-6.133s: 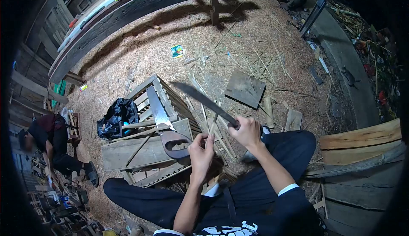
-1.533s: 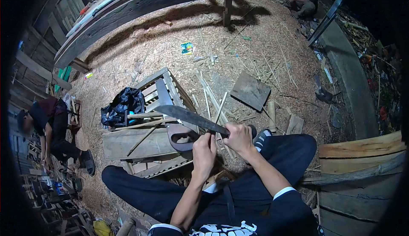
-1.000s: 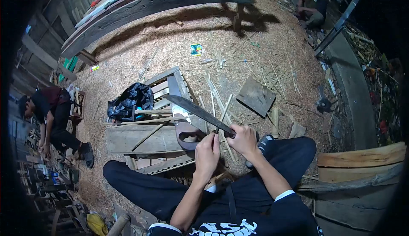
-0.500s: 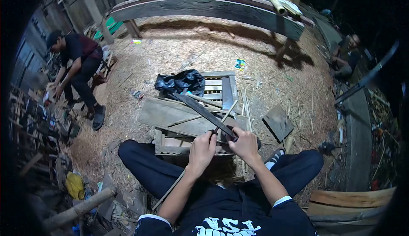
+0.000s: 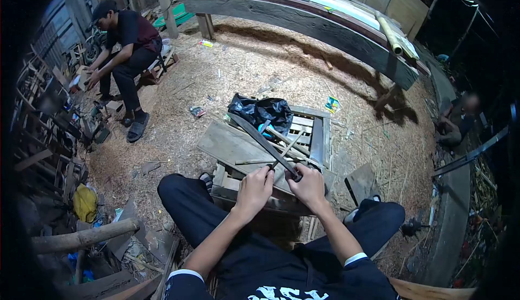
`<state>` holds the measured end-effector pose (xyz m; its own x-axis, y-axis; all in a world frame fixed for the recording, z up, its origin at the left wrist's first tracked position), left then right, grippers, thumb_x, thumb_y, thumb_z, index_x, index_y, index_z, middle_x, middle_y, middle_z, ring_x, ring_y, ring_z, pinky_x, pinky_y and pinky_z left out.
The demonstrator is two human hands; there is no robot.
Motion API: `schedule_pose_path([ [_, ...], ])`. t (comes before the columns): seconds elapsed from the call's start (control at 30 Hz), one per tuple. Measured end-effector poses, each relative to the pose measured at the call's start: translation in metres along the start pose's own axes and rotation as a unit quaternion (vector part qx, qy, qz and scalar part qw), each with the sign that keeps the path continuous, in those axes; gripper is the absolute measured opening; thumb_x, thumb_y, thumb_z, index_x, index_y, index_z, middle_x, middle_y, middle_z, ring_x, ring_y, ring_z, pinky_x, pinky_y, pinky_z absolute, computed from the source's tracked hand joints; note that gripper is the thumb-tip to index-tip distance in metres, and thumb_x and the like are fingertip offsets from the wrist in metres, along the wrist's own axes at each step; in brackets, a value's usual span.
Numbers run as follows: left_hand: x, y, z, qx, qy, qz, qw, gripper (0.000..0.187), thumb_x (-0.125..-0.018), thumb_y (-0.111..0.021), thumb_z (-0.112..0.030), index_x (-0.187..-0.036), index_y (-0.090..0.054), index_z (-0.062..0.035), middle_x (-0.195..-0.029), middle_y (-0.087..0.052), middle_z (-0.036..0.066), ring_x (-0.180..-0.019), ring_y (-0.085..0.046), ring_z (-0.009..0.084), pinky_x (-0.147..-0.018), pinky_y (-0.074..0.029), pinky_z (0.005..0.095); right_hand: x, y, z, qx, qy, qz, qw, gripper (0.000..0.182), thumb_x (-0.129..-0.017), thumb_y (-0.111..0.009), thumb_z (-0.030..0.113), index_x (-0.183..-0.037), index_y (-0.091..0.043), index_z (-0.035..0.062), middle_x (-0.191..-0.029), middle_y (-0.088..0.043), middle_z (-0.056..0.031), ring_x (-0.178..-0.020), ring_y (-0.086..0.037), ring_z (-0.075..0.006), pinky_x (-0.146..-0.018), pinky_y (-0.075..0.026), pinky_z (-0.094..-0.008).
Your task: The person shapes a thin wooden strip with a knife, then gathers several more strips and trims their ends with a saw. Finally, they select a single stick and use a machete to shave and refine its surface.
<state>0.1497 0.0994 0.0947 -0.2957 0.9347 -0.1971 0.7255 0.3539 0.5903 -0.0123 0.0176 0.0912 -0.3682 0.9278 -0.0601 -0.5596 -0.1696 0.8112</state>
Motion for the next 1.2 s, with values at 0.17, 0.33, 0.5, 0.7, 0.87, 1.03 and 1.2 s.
schedule_pose_path([
  [0.17,-0.007,-0.001,0.010,-0.004,0.021,0.009,1.000,0.024,-0.100,-0.058,-0.016,-0.100,-0.067,0.0060,-0.092,-0.068,0.028,-0.088,-0.066,0.0471,-0.076,-0.051,0.0520,-0.004,-0.004,0.008,0.023,0.000,0.002,1.000,0.027,-0.076,-0.079,0.028,-0.094,-0.072,0.0088,-0.078,-0.072,-0.0199,-0.078,-0.070,-0.0416,-0.071,-0.055,-0.0514],
  [0.33,-0.012,0.001,0.006,0.001,0.047,0.026,0.999,0.022,-0.100,-0.060,-0.016,-0.101,-0.067,0.0048,-0.090,-0.068,0.027,-0.087,-0.066,0.0468,-0.074,-0.051,0.0523,-0.005,-0.004,0.012,0.043,-0.041,0.003,0.998,0.026,-0.077,-0.079,0.027,-0.095,-0.073,0.0100,-0.076,-0.071,-0.0198,-0.077,-0.070,-0.0424,-0.072,-0.056,-0.0521],
  [0.5,-0.008,-0.002,0.013,0.003,0.034,0.018,0.999,0.020,-0.099,-0.060,-0.015,-0.100,-0.068,0.0043,-0.090,-0.068,0.026,-0.086,-0.066,0.0465,-0.073,-0.051,0.0517,0.005,-0.009,0.013,0.079,-0.022,0.024,0.996,0.025,-0.075,-0.079,0.028,-0.091,-0.073,0.0093,-0.072,-0.069,-0.0216,-0.072,-0.070,-0.0429,-0.069,-0.056,-0.0525],
  [0.7,0.002,0.008,0.015,0.031,0.032,-0.037,0.998,0.015,-0.096,-0.063,-0.009,-0.097,-0.068,0.0047,-0.088,-0.068,0.026,-0.083,-0.065,0.0459,-0.069,-0.050,0.0491,-0.002,-0.016,0.018,0.115,0.020,0.019,0.993,0.025,-0.074,-0.079,0.027,-0.088,-0.071,0.0083,-0.071,-0.069,-0.0222,-0.071,-0.070,-0.0418,-0.069,-0.056,-0.0517],
  [0.87,0.007,0.031,0.030,-0.011,0.056,-0.072,0.996,0.013,-0.094,-0.064,-0.007,-0.089,-0.063,0.0051,-0.081,-0.064,0.025,-0.076,-0.063,0.0461,-0.065,-0.048,0.0497,-0.002,-0.034,0.043,0.093,0.061,0.048,0.993,0.021,-0.076,-0.075,0.026,-0.085,-0.070,0.0078,-0.071,-0.069,-0.0219,-0.070,-0.070,-0.0415,-0.067,-0.056,-0.0509],
  [1.03,0.011,0.051,0.032,-0.002,0.047,-0.102,0.994,0.015,-0.093,-0.064,-0.006,-0.084,-0.060,0.0053,-0.079,-0.062,0.025,-0.074,-0.062,0.0453,-0.064,-0.046,0.0495,-0.004,-0.045,0.070,0.092,0.079,0.027,0.992,0.025,-0.076,-0.076,0.029,-0.087,-0.070,0.0074,-0.074,-0.070,-0.0212,-0.071,-0.070,-0.0408,-0.067,-0.056,-0.0515],
  [1.2,0.019,0.070,0.046,-0.028,0.060,-0.089,0.994,0.015,-0.090,-0.063,-0.005,-0.081,-0.060,0.0057,-0.078,-0.063,0.025,-0.074,-0.063,0.0459,-0.062,-0.048,0.0501,0.004,-0.050,0.091,0.116,0.059,0.078,0.988,0.027,-0.076,-0.077,0.029,-0.091,-0.071,0.0080,-0.075,-0.071,-0.0205,-0.073,-0.071,-0.0407,-0.069,-0.056,-0.0512],
])
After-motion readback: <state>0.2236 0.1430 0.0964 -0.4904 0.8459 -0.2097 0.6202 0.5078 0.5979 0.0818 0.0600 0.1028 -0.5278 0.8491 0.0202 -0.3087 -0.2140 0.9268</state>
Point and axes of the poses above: each hand's wrist, its own x-axis away from the middle knuckle, its own y-axis out of the back of the hand, z = x × y, the point moved 1 cm from there along -x, towards the middle knuckle
